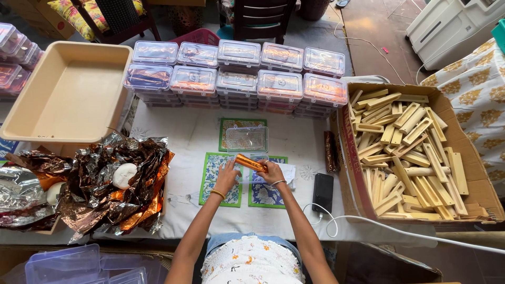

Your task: The person places a foil-wrapped item into a plastic container and stacks it with others. They then pick up wooden handles from a cardboard box and wipe them with a white cloth, placing the cleaned items on patterned mats on the table.

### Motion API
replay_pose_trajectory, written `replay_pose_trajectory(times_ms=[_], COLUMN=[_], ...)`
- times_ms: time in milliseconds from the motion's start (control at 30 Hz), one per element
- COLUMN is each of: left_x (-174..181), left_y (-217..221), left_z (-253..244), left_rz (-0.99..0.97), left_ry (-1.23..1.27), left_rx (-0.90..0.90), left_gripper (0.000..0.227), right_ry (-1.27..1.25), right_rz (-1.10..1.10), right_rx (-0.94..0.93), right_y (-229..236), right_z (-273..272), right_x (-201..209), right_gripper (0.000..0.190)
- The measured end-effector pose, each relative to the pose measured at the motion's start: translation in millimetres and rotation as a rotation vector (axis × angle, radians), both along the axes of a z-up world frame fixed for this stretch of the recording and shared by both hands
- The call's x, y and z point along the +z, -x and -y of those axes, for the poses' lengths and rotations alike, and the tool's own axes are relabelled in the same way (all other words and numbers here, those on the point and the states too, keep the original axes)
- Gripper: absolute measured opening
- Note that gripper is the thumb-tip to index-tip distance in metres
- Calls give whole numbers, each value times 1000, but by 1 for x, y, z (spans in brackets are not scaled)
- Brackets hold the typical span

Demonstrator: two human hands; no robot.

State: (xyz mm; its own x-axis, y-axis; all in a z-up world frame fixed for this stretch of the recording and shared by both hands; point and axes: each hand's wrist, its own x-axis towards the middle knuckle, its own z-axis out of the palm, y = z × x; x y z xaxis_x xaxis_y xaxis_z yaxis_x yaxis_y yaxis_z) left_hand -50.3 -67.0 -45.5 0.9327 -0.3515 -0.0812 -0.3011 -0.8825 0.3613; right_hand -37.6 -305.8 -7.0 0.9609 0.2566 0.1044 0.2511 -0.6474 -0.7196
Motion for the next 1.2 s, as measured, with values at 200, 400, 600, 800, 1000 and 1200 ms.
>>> replay_pose_trajectory(times_ms=[200,400,600,800,1000,1200], left_x=[-10,8,-3,1,-6,8], left_y=[8,-2,-7,-6,-11,-6], left_z=[-4,-11,-18,-20,-22,-25], left_rz=[-119,-114,-108,-141,-99,-116], left_ry=[302,308,298,298,301,340], left_rx=[381,403,341,348,321,293], left_gripper=[104,143,142,138,141,133], right_ry=[290,373,362,395,382,358], right_rz=[-72,8,69,-17,-55,-39], right_rx=[44,98,82,108,100,57], right_y=[-14,-32,-39,-49,-59,-48], right_z=[-21,-27,-40,-38,-38,-41], right_x=[10,-22,-28,-36,-45,-44], right_gripper=[48,46,46,46,47,46])
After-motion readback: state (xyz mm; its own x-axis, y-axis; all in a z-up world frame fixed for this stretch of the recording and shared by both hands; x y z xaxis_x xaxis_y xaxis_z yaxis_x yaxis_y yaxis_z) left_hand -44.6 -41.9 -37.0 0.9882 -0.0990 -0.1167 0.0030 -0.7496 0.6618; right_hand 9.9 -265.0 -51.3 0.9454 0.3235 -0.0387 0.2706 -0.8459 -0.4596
